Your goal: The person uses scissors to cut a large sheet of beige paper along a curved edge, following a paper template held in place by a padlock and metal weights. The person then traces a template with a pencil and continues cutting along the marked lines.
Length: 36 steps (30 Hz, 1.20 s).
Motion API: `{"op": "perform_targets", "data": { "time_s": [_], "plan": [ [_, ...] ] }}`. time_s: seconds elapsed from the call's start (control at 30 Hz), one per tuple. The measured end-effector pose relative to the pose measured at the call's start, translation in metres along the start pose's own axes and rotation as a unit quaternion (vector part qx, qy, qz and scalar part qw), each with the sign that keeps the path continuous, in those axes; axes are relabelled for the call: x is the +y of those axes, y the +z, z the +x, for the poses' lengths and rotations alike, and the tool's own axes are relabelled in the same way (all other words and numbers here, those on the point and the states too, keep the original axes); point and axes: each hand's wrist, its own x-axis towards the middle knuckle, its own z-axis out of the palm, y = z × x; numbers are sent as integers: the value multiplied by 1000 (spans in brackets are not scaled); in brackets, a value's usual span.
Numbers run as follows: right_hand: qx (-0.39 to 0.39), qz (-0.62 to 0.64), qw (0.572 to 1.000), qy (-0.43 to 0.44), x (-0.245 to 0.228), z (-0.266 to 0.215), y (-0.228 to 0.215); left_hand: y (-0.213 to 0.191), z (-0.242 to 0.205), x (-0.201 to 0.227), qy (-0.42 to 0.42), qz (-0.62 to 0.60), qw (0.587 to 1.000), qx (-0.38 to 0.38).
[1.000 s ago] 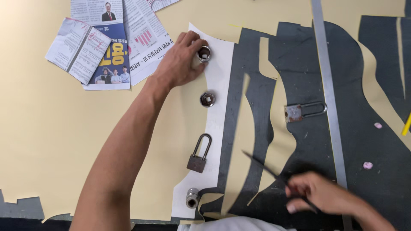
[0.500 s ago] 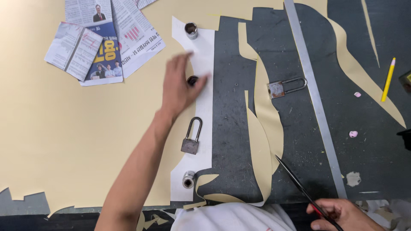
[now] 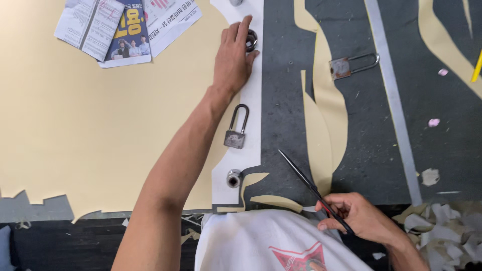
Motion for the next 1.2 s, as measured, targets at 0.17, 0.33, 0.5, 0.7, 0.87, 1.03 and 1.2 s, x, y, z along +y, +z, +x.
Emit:
{"op": "perform_targets", "data": {
  "time_s": [0.17, 0.33, 0.5, 0.7, 0.87, 1.03, 1.2],
  "plan": [
    [7, 35, 999, 0, 4, 21, 50, -45, -85, 26, 16, 9, 998, -66],
    [41, 96, 993, 46, 9, 34, 95, -101, -149, 34, 118, -40, 972, -199],
    [106, 91, 989, 47, 8, 31, 125, -99, -154, 10, 195, -28, 955, -224],
    [174, 102, 977, 67, 9, 19, 170, -62, -129, -1, 270, -68, 928, -249],
    [187, 156, 967, 71, 24, 13, 218, -54, -119, -12, 309, -104, 915, -239],
    [161, 219, 961, 61, 40, 14, 265, -100, -158, 2, 270, -222, 884, -310],
    [136, 240, 959, 58, 50, 13, 295, -110, -170, 9, 318, -169, 840, -405]
  ]
}}
